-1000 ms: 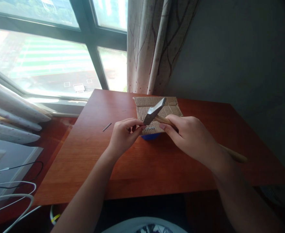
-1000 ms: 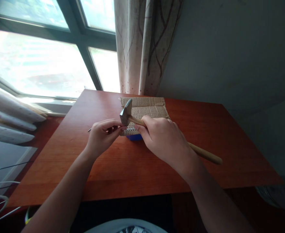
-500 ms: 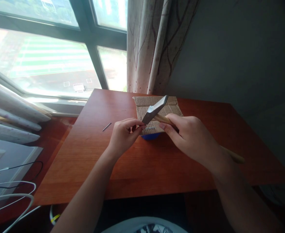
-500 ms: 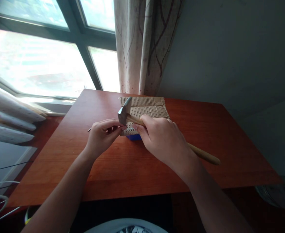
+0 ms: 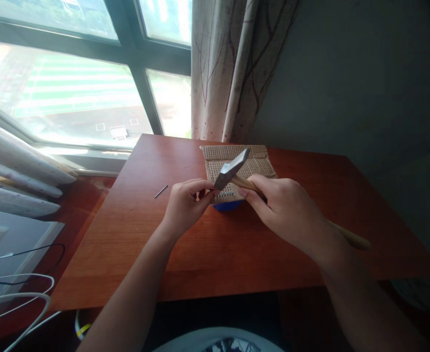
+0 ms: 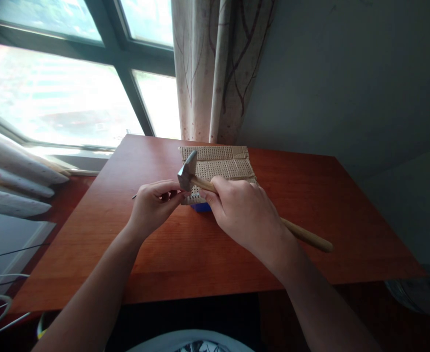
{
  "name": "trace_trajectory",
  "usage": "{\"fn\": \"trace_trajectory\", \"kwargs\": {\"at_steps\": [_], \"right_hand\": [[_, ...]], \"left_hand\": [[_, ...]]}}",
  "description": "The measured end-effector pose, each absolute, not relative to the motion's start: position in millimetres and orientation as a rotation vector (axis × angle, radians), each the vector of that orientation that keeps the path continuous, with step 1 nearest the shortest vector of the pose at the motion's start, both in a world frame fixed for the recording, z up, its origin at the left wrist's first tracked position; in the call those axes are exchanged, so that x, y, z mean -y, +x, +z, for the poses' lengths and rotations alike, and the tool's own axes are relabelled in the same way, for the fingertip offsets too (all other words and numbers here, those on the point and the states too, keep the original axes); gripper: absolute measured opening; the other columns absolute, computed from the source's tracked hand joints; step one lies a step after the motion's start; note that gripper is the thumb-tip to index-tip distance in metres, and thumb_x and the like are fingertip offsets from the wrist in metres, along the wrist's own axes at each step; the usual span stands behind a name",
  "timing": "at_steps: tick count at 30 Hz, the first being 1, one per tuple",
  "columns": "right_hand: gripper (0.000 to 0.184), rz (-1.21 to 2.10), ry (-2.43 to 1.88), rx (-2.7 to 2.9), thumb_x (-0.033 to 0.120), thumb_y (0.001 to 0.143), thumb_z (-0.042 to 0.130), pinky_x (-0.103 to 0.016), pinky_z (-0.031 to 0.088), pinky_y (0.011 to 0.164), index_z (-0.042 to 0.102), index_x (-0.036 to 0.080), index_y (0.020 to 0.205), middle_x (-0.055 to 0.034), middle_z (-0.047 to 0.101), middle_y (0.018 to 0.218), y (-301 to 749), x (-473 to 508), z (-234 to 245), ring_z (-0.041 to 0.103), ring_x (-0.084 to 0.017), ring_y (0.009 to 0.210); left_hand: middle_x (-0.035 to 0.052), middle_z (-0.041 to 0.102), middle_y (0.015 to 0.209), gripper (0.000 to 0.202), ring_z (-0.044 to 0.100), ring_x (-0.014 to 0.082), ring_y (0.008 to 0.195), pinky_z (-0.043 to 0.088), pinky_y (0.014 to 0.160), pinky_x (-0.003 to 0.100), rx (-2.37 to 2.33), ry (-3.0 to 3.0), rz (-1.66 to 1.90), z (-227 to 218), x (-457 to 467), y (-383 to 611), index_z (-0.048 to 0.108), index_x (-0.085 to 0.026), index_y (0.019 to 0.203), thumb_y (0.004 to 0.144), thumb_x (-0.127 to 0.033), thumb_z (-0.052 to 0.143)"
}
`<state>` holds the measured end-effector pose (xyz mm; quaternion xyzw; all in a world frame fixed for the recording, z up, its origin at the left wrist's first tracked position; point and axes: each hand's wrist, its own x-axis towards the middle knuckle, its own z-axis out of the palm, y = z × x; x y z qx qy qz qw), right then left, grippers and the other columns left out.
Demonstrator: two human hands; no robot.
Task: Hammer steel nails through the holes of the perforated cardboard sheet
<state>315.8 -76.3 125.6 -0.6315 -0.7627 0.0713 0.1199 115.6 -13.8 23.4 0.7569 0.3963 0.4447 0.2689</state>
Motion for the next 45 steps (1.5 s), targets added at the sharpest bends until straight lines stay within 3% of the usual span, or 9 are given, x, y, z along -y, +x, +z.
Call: {"fn": "trace_trajectory", "kwargs": {"at_steps": [11,19,26,32,37,40,45], "right_hand": [[0.031,0.169,-1.813,2.215,0.041,0.099,0.049,-0.029,0.024,0.058,0.046,0.022,0.075,0.0021,0.057,0.064,316.9,76.5,123.0,0.047,-0.014,0.056],[0.029,0.166,-1.895,2.281,0.042,0.101,0.046,-0.029,0.025,0.059,0.052,0.023,0.08,-0.0016,0.064,0.069,313.2,75.5,124.3,0.057,-0.018,0.064],[0.032,0.163,-1.851,2.234,0.041,0.099,0.048,-0.029,0.024,0.058,0.05,0.022,0.074,0.0006,0.059,0.064,316.9,75.7,125.6,0.049,-0.015,0.056],[0.033,0.197,-1.864,2.224,0.041,0.099,0.048,-0.029,0.024,0.057,0.046,0.022,0.072,0.0015,0.056,0.063,319.5,74.2,122.6,0.046,-0.014,0.056],[0.033,0.2,-1.846,2.2,0.041,0.098,0.05,-0.029,0.024,0.057,0.045,0.022,0.072,0.0023,0.055,0.061,321.2,73.7,123.2,0.046,-0.013,0.055],[0.034,0.22,-1.829,2.183,0.043,0.099,0.049,-0.029,0.026,0.058,0.046,0.022,0.072,0.0021,0.056,0.061,320.9,72.9,125.8,0.047,-0.013,0.055],[0.035,0.228,-1.823,2.183,0.044,0.099,0.049,-0.029,0.026,0.058,0.048,0.022,0.072,0.0017,0.057,0.062,320.1,70.9,126.9,0.048,-0.014,0.055]], "left_hand": [[-0.0025,0.061,0.058,0.009,0.047,0.0084,0.052,0.038,0.051,0.021,-1.085,2.039,1.201,25.5,14.2,115.5,0.076,-0.017,0.079,0.083,-0.019,0.067],[-0.0017,0.064,0.061,0.011,0.049,0.0092,0.054,0.038,0.052,0.021,-1.11,2.057,1.136,27.4,14.3,115.7,0.076,-0.018,0.081,0.082,-0.02,0.066],[-0.0018,0.063,0.06,0.008,0.048,0.0091,0.053,0.038,0.052,0.022,-1.118,2.008,1.126,23.2,12.4,113.5,0.076,-0.018,0.081,0.082,-0.022,0.069],[0.0004,0.063,0.07,0.018,0.051,0.0101,0.058,0.038,0.053,0.022,-1.113,1.941,1.127,24.4,12.4,112.3,0.073,-0.018,0.093,0.087,-0.033,0.066],[-0.0007,0.058,0.06,0.03,0.051,0.0116,0.055,0.036,0.052,0.023,-1.414,1.774,1.068,19.5,6.0,106.7,0.063,-0.017,0.073,0.087,-0.043,0.062],[0.0028,0.064,0.062,0.043,0.052,0.0124,0.055,0.038,0.053,0.024,-1.276,1.641,0.841,16.1,2.4,106.0,0.062,-0.016,0.065,0.089,-0.05,0.055],[0.0017,0.06,0.056,0.042,0.047,0.0109,0.051,0.035,0.049,0.022,-1.099,1.5,0.745,15.6,2.7,111.2,0.061,-0.015,0.059,0.085,-0.048,0.061]]}}
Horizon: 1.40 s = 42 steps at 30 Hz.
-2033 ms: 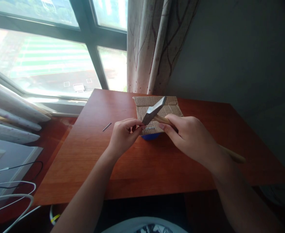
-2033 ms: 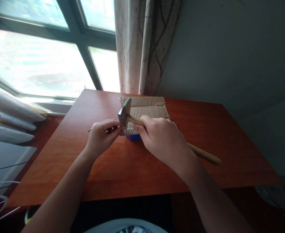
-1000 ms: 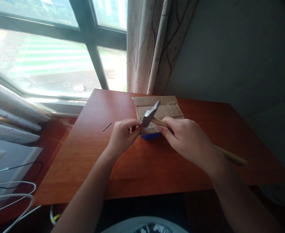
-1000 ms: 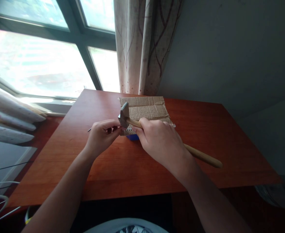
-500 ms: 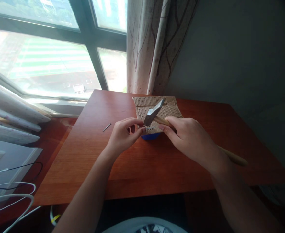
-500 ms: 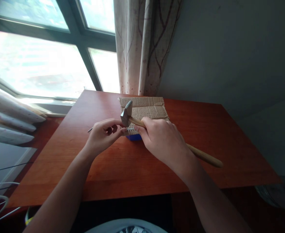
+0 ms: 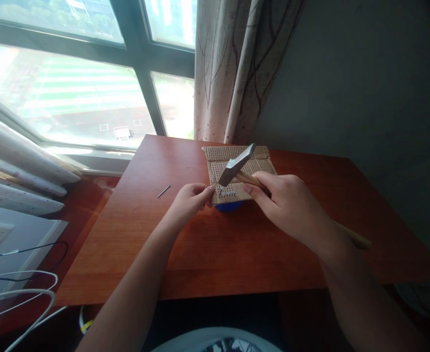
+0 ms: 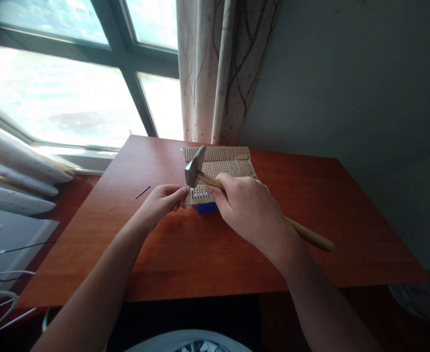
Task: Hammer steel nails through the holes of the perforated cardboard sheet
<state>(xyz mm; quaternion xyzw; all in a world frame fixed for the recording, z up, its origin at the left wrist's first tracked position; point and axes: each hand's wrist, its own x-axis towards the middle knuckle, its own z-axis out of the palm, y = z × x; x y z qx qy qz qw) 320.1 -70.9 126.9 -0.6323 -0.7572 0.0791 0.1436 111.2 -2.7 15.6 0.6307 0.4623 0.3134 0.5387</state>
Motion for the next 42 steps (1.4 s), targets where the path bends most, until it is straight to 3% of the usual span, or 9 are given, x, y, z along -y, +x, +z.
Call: {"fn": "trace_trajectory", "kwargs": {"at_steps": [20,31,42], "right_hand": [[0.032,0.227,-1.851,2.216,0.041,0.099,0.05,-0.029,0.026,0.057,0.051,0.022,0.073,0.002,0.059,0.064,318.0,69.6,119.2,0.048,-0.013,0.054],[0.034,0.279,-1.864,2.235,0.043,0.099,0.048,-0.028,0.026,0.058,0.048,0.022,0.073,0.0017,0.059,0.064,317.1,69.5,115.3,0.051,-0.014,0.058],[0.032,0.288,-1.876,2.266,0.042,0.1,0.047,-0.028,0.026,0.058,0.053,0.022,0.076,-0.0001,0.063,0.068,313.2,68.3,112.7,0.055,-0.016,0.062]], "left_hand": [[-0.0009,0.053,0.052,0.045,0.043,0.0106,0.05,0.03,0.051,0.024,-1.126,1.543,0.765,13.7,3.3,114.5,0.059,-0.016,0.056,0.085,-0.049,0.058],[-0.0003,0.054,0.052,0.045,0.044,0.0112,0.051,0.032,0.052,0.024,-1.138,1.531,0.753,17.4,3.7,115.0,0.059,-0.016,0.055,0.085,-0.05,0.059],[0.0001,0.056,0.054,0.046,0.045,0.0109,0.053,0.032,0.053,0.024,-1.137,1.532,0.747,15.7,3.9,114.3,0.057,-0.016,0.056,0.085,-0.051,0.058]]}}
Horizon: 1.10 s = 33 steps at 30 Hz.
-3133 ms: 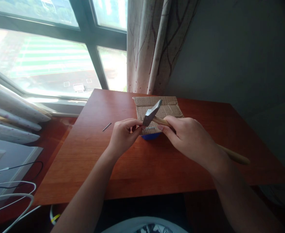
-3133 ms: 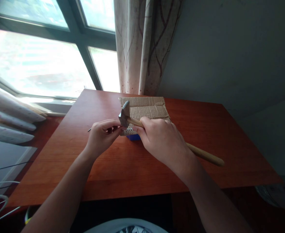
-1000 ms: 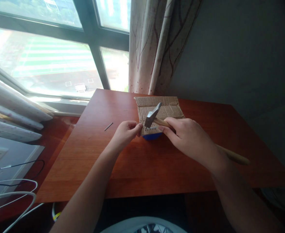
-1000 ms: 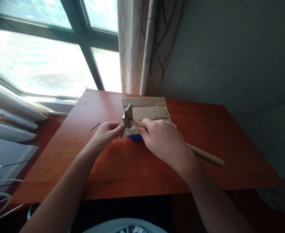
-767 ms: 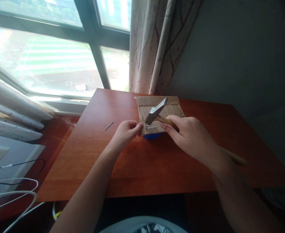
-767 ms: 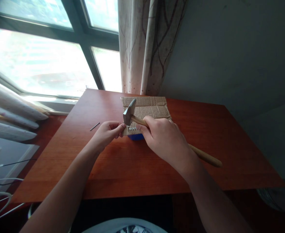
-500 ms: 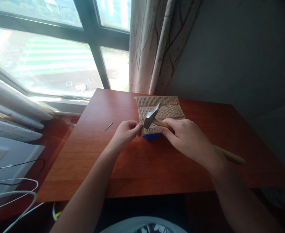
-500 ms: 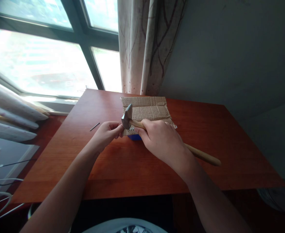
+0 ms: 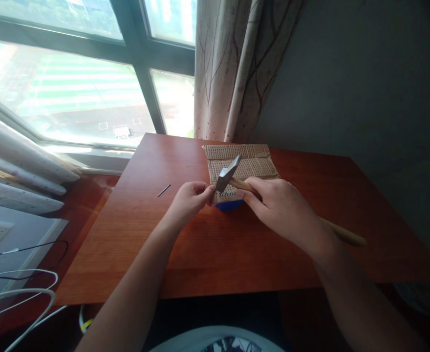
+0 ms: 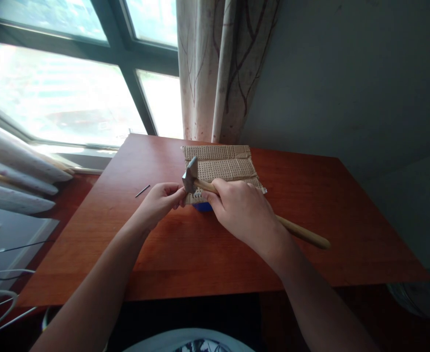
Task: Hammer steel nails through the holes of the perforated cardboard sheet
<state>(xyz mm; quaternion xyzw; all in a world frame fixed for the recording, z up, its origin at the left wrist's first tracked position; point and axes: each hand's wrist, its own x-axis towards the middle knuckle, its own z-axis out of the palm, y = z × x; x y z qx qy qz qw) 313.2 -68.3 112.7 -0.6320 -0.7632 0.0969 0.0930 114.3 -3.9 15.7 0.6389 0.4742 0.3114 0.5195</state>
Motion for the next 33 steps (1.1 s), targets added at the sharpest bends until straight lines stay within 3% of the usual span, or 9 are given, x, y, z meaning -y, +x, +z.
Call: {"fn": "trace_trajectory", "kwargs": {"at_steps": [33], "right_hand": [[0.028,0.321,-1.757,2.175,0.038,0.097,0.053,-0.028,0.028,0.059,0.051,0.022,0.074,0.0022,0.059,0.066,318.3,69.6,103.4,0.052,-0.014,0.061]], "left_hand": [[-0.0004,0.056,0.054,0.046,0.044,0.0106,0.053,0.032,0.053,0.023,-1.129,1.525,0.742,16.6,4.8,112.7,0.058,-0.016,0.056,0.085,-0.051,0.058]]}}
